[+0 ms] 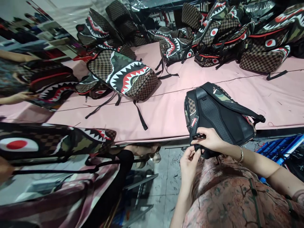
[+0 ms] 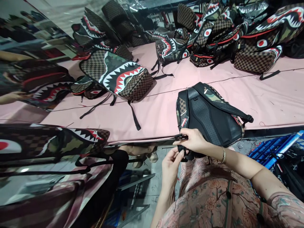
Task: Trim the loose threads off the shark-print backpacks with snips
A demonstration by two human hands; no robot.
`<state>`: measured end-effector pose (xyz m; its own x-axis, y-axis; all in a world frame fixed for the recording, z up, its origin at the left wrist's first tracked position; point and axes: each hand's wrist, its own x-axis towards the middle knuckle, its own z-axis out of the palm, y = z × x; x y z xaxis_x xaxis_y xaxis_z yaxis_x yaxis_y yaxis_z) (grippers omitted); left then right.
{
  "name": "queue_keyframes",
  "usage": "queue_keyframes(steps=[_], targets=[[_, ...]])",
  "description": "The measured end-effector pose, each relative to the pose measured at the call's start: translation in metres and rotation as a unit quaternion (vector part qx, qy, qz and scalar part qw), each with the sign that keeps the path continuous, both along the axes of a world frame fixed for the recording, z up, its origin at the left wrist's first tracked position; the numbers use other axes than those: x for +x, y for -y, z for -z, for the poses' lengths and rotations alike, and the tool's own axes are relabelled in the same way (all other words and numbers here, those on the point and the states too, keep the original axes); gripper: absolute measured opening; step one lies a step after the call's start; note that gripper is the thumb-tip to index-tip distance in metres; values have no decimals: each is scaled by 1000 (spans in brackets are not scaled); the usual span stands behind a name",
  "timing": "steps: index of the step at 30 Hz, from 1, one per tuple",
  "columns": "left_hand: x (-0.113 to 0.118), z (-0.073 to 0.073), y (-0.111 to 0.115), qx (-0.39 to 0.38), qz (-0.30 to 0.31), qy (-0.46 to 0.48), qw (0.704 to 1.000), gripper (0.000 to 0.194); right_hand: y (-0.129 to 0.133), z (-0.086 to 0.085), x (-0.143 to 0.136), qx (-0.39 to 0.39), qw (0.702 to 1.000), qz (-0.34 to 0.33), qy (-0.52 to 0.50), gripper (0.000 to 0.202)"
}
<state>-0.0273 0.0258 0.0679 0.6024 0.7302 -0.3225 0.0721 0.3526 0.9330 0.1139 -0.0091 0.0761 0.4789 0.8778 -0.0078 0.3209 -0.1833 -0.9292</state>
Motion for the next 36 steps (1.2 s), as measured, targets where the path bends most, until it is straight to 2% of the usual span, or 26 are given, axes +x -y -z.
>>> queue_keyframes(steps=[4, 7, 9, 11, 13, 15, 23, 28, 33, 36], targets=[[-3, 3, 1, -25, -11, 25, 999, 23, 2, -4, 7, -2, 999, -36, 25, 22], [-5, 5, 0, -53, -47, 38, 997, 22, 10, -4, 8, 52, 992, 2, 115, 23], [-6, 6, 0, -60, -64, 46, 995, 23, 18, 0, 9, 98, 973, 23, 210, 20], [-7, 6, -1, -56, -70, 48, 995, 26, 26, 7, 10, 126, 943, 15, 308, 20], [-7, 6, -2, -53, -73, 45, 995, 28, 33, 14, 13, 123, 917, -7, 380, 23], [-7, 5, -2, -51, -73, 39, 995, 29, 38, 18, 15, 105, 903, -32, 416, 26], [-4, 5, 0, -54, -94, 27, 994, 28, 38, 13, 18, 91, 907, -78, 404, 34], [-7, 8, -1, -35, -73, 22, 996, 28, 36, 13, 18, 84, 915, -101, 383, 35], [-9, 10, 0, 29, -58, -6, 998, 23, 36, 13, 18, 77, 917, -117, 373, 31], [-15, 12, -6, 44, -36, -4, 998, 21, 36, 12, 17, 95, 937, -114, 316, 26]])
